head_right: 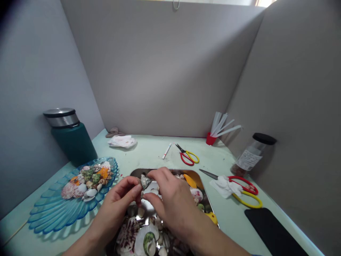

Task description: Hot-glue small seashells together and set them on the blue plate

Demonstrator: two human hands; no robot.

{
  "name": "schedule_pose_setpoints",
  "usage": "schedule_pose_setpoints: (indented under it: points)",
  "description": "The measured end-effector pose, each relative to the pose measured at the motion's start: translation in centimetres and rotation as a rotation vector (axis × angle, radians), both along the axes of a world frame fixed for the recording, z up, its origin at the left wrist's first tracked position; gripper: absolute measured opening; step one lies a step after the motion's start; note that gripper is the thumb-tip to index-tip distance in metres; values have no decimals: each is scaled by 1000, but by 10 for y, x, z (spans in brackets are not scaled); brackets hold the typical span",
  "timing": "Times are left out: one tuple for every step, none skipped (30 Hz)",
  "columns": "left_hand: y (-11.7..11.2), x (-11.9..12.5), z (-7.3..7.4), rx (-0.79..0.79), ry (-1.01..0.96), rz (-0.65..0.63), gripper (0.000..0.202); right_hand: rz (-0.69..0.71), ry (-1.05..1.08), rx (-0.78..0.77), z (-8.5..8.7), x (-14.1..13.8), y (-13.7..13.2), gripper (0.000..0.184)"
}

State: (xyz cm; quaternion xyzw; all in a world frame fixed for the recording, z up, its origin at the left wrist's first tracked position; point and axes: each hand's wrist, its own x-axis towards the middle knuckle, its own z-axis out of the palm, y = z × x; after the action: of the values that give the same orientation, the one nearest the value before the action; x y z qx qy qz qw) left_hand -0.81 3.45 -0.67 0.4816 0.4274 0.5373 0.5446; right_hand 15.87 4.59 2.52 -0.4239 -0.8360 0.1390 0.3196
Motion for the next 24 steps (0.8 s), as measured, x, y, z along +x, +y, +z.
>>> schedule_pose_setpoints:
  points:
    - [0,0,0,11,16,7,9,11,17,-23,1,1,1,30]
    - [0,0,0,24,35,11,8,23,35,-45,3,1,1,26]
    - [-1,0,1,38,54,14,8,34,53,-63,4,2,2,22]
    - [-1,0,1,52,72,17,8,42,68,-76,6,2,2,19]
    - [-1,0,1,63,87,21,8,44,82,-84,7,2,3,16]
    - [-2,1,1,72,101,26,8,44,90,-92,8,2,3,14]
    - [-2,1,1,80,115,29,8,40,95,-99,9,2,3,12]
    - [-3,1,1,88,132,32,8,34,95,-105,10,2,3,11]
    - [-3,1,1,100,150,32,8,27,92,-109,10,2,3,10]
    - [-4,1,1,117,168,32,9,20,89,-114,11,3,3,10]
    - [-4,1,1,136,185,36,8,16,88,-119,11,3,2,11]
    - [-5,1,1,156,199,43,8,16,88,-127,12,3,2,13]
    - [-5,1,1,178,210,53,8,21,91,-134,12,4,2,17]
    - [-6,1,1,199,220,62,8,30,95,-141,12,4,2,22]
    - [-6,2,1,217,232,70,7,41,100,-146,13,5,2,28]
    - [-7,2,1,236,246,75,7,53,104,-148,13,5,2,32]
    - [-7,2,1,256,262,77,7,64,106,-147,14,6,2,34]
    - [-8,2,1,274,278,76,7,74,107,-145,14,6,2,34]
    - [-8,2,1,290,292,76,7,84,106,-143,15,6,2,32]
    - [-8,3,1,301,303,75,7,97,102,-144,15,6,1,30]
    - [-8,3,1,308,311,74,7,108,97,-145,16,6,1,28]
    - [-8,3,1,310,318,72,7,118,91,-146,17,6,0,26]
    - [-8,3,2,313,322,71,7,123,83,-149,17,6,0,25]
    - [-8,4,2,319,326,72,7,125,76,-152,18,6,0,23]
